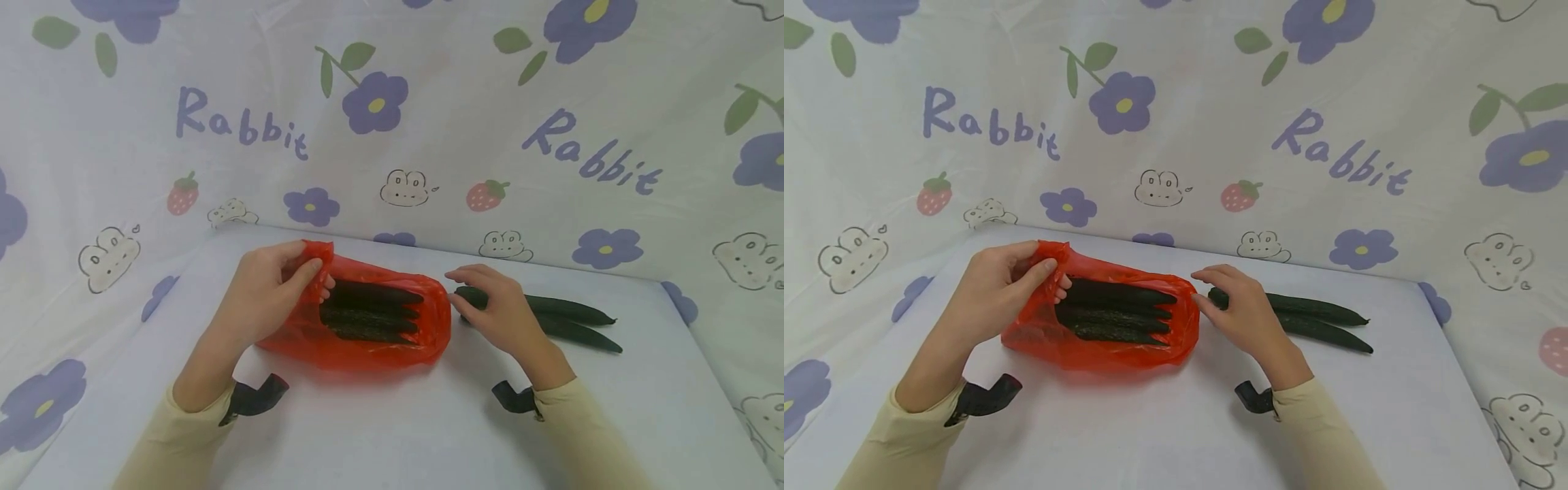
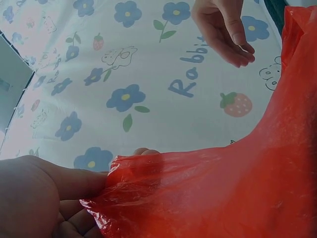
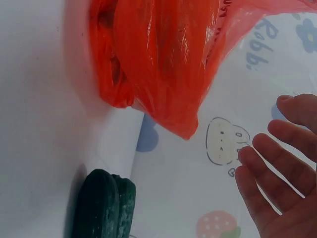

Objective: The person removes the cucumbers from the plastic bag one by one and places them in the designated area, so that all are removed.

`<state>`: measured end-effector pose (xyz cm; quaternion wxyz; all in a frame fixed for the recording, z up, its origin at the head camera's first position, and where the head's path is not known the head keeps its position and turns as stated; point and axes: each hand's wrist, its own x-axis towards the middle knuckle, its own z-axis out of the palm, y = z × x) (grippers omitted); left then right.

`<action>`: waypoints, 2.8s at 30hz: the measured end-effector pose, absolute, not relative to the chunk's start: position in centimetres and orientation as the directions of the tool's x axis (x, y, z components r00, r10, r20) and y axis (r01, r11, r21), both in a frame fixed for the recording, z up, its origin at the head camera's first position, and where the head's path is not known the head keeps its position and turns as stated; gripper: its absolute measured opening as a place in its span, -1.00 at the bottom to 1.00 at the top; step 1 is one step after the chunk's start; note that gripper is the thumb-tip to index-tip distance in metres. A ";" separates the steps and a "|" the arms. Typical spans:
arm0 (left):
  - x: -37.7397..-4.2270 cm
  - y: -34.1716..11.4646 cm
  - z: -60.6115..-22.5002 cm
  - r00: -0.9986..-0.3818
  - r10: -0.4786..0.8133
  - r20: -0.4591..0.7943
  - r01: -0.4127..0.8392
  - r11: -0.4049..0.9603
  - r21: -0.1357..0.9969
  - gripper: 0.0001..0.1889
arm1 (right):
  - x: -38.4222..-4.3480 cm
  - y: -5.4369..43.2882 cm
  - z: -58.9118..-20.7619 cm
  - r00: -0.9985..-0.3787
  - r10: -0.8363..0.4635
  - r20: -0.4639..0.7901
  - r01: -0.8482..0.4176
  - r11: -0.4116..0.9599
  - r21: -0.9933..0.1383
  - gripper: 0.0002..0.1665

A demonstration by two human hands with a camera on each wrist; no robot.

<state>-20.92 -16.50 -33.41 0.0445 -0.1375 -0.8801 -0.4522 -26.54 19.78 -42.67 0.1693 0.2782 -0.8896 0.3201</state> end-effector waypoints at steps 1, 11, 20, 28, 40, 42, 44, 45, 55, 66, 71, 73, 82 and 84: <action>-20.9 -16.5 -33.4 -0.959 0.201 0.198 0.279 0.553 0.785 -0.83 | -26.5 19.6 -42.7 -0.789 -0.388 0.477 -0.603 0.639 -0.478 -0.56; -20.7 -16.9 -33.4 -0.947 0.219 0.237 0.320 0.537 0.781 -0.83 | -26.4 18.4 -42.9 -0.788 -0.420 0.450 -0.611 0.625 -0.486 -0.56; -20.9 -17.1 -33.5 -0.941 0.226 0.251 0.335 0.534 0.776 -0.84 | -26.6 17.2 -43.1 -0.782 -0.456 0.425 -0.623 0.596 -0.506 -0.60; -20.8 -17.0 -33.3 -0.944 0.228 0.237 0.324 0.534 0.781 -0.84 | -26.6 16.1 -43.0 -0.779 -0.477 0.406 -0.626 0.595 -0.503 -0.56; -20.7 -17.1 -33.2 -0.947 0.232 0.224 0.316 0.528 0.788 -0.84 | -27.3 14.3 -43.8 -0.791 -0.512 0.334 -0.606 0.586 -0.538 -0.54; -20.7 -17.1 -33.2 -0.948 0.229 0.220 0.311 0.532 0.788 -0.84 | -27.4 14.0 -44.0 -0.786 -0.521 0.332 -0.612 0.584 -0.533 -0.52; -20.7 -17.2 -33.2 -0.949 0.228 0.219 0.310 0.534 0.787 -0.84 | -27.5 13.8 -44.1 -0.780 -0.530 0.334 -0.620 0.581 -0.527 -0.51; -20.6 -17.2 -33.2 -0.949 0.228 0.219 0.310 0.532 0.788 -0.84 | -27.5 13.7 -44.2 -0.778 -0.533 0.334 -0.623 0.579 -0.526 -0.50; -20.8 -17.0 -33.2 -0.943 0.238 0.231 0.325 0.526 0.786 -0.86 | -27.8 12.9 -44.7 -0.769 -0.556 0.315 -0.630 0.578 -0.518 -0.48; -21.0 -17.0 -33.2 -0.947 0.240 0.214 0.312 0.527 0.791 -0.83 | -28.7 11.8 -45.2 -0.780 -0.575 0.247 -0.613 0.622 -0.487 -0.46; -20.9 -16.9 -33.1 -0.945 0.245 0.217 0.316 0.512 0.799 -0.82 | -29.3 11.4 -45.4 -0.783 -0.569 0.251 -0.615 0.647 -0.450 -0.44; -20.9 -16.8 -33.1 -0.946 0.243 0.213 0.311 0.513 0.800 -0.82 | -29.6 11.1 -45.5 -0.785 -0.568 0.247 -0.613 0.656 -0.440 -0.44; -21.0 -16.6 -33.4 -0.952 0.237 0.194 0.296 0.545 0.785 -0.82 | -30.4 9.9 -45.9 -0.801 -0.563 0.203 -0.592 0.696 -0.405 -0.41; -21.0 -16.7 -33.5 -0.951 0.239 0.195 0.298 0.548 0.782 -0.82 | -30.5 9.7 -46.0 -0.807 -0.558 0.195 -0.585 0.705 -0.402 -0.40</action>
